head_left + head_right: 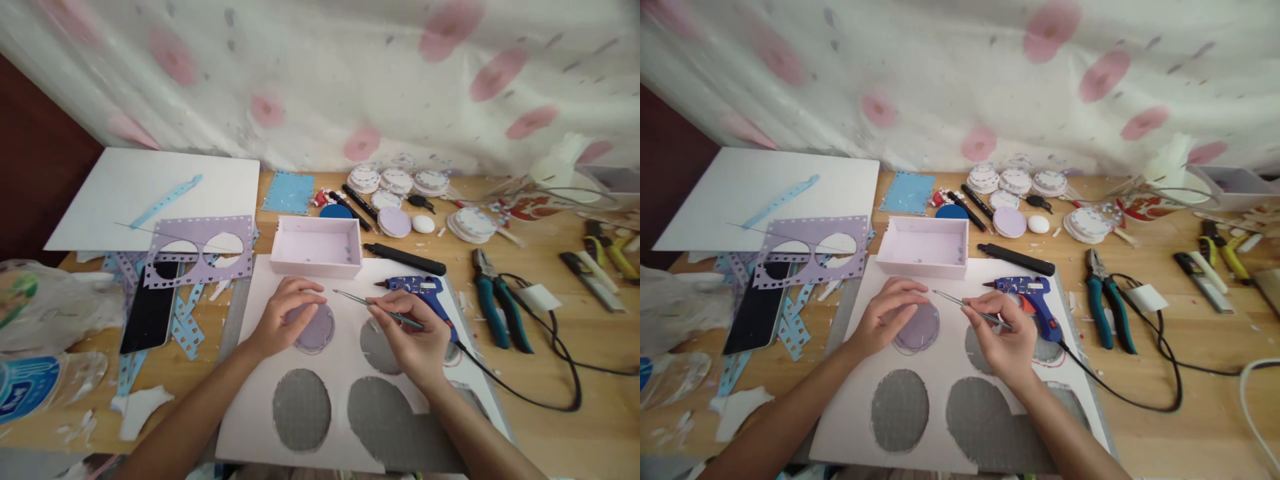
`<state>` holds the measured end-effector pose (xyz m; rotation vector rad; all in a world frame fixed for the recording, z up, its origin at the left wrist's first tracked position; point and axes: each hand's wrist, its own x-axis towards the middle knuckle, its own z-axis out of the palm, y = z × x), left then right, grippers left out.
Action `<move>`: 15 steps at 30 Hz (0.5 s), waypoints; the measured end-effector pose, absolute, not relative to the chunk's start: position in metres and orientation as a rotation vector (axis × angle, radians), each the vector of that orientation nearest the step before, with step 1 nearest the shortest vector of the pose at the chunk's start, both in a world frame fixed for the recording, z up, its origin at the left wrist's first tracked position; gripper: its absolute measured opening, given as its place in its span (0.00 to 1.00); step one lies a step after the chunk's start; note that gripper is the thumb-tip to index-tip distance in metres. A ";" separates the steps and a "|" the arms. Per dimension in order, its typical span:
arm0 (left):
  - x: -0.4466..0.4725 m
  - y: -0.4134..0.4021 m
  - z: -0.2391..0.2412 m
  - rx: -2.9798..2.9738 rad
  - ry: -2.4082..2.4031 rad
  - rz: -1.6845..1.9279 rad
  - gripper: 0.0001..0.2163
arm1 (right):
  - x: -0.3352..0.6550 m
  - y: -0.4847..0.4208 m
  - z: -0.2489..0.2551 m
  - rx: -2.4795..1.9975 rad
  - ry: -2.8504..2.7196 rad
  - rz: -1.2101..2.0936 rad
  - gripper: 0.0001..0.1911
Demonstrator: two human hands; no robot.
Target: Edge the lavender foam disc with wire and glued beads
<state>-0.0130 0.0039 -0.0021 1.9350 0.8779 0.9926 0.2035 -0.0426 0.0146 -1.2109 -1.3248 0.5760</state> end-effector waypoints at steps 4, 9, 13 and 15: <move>-0.017 0.003 0.005 1.903 0.827 1.013 0.12 | 0.196 -0.042 0.026 -1.057 -1.567 0.311 0.11; -0.017 -0.003 0.004 1.657 0.693 1.001 0.17 | 0.171 -0.043 0.029 -0.855 -2.104 -0.183 0.11; -0.016 -0.005 -0.003 1.280 0.748 0.975 0.12 | 0.158 -0.042 0.037 -0.877 -2.352 -0.171 0.09; -0.016 -0.005 -0.004 1.179 0.745 1.001 0.12 | 0.163 -0.044 0.045 -0.881 -2.421 -0.003 0.12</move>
